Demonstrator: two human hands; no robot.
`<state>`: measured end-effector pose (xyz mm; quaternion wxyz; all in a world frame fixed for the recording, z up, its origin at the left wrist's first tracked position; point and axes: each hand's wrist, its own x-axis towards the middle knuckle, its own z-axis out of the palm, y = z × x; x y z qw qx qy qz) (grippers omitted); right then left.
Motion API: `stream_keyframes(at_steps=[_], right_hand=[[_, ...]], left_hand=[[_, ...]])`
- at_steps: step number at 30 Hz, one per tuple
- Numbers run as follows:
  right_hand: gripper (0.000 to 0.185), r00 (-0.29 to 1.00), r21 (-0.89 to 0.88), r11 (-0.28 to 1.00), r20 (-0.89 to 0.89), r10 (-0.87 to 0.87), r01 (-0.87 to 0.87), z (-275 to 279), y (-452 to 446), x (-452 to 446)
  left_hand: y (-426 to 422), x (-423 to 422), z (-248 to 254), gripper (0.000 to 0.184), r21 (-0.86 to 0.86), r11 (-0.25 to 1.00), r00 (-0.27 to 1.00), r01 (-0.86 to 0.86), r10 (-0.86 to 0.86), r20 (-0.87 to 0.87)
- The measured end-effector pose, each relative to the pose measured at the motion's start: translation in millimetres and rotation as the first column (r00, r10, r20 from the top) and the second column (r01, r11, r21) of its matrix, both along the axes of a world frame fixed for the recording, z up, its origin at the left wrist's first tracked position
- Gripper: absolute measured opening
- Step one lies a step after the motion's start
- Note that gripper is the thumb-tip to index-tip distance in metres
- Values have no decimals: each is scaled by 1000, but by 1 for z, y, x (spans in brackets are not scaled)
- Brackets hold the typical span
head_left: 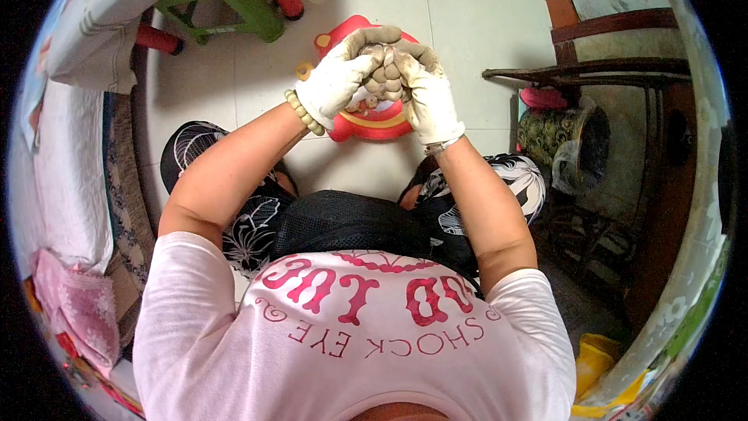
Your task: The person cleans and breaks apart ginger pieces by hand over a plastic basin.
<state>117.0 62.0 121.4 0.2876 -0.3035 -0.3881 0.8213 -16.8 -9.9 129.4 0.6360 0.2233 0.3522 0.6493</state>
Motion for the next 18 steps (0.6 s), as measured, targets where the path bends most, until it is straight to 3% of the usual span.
stream_keyframes(at_steps=[4, 6, 7, 10, 11, 13, 15, 18], right_hand=[[13, 993, 7, 1000, 120, 19, -20, -5, 1, 4], [16, 952, 20, 998, 302, 49, -57, -19, 2, 3], [16, 952, 19, 998, 302, 48, -57, -24, 3, 3], [26, 959, -81, 978, 226, -172, 194, -22, 4, 2], [26, 959, -79, 977, 223, -176, 197, -24, 5, 2], [29, 977, -244, 946, 36, -212, 215, -28, 8, 5], [29, 974, -246, 942, 40, -224, 227, -27, 4, 6], [28, 986, -262, 951, 5, -166, 162, -24, 0, 8]], left_hand=[[3, -4, -17, 37, -131, 984, 989, 120, -129, -68], [4, -3, -36, 32, -276, 960, 959, 49, -122, -255], [4, -4, -43, 32, -277, 960, 959, 49, -123, -255], [7, -13, -70, 29, -530, 847, 979, 48, -146, -144], [8, -15, -81, 29, -528, 848, 978, 50, -149, -147], [9, -16, -84, 31, -426, 905, 982, -8, 87, 166], [7, -24, -78, 43, -368, 917, 988, 151, -144, 46], [6, -24, -56, 52, -518, 848, 986, 113, -159, -45]])
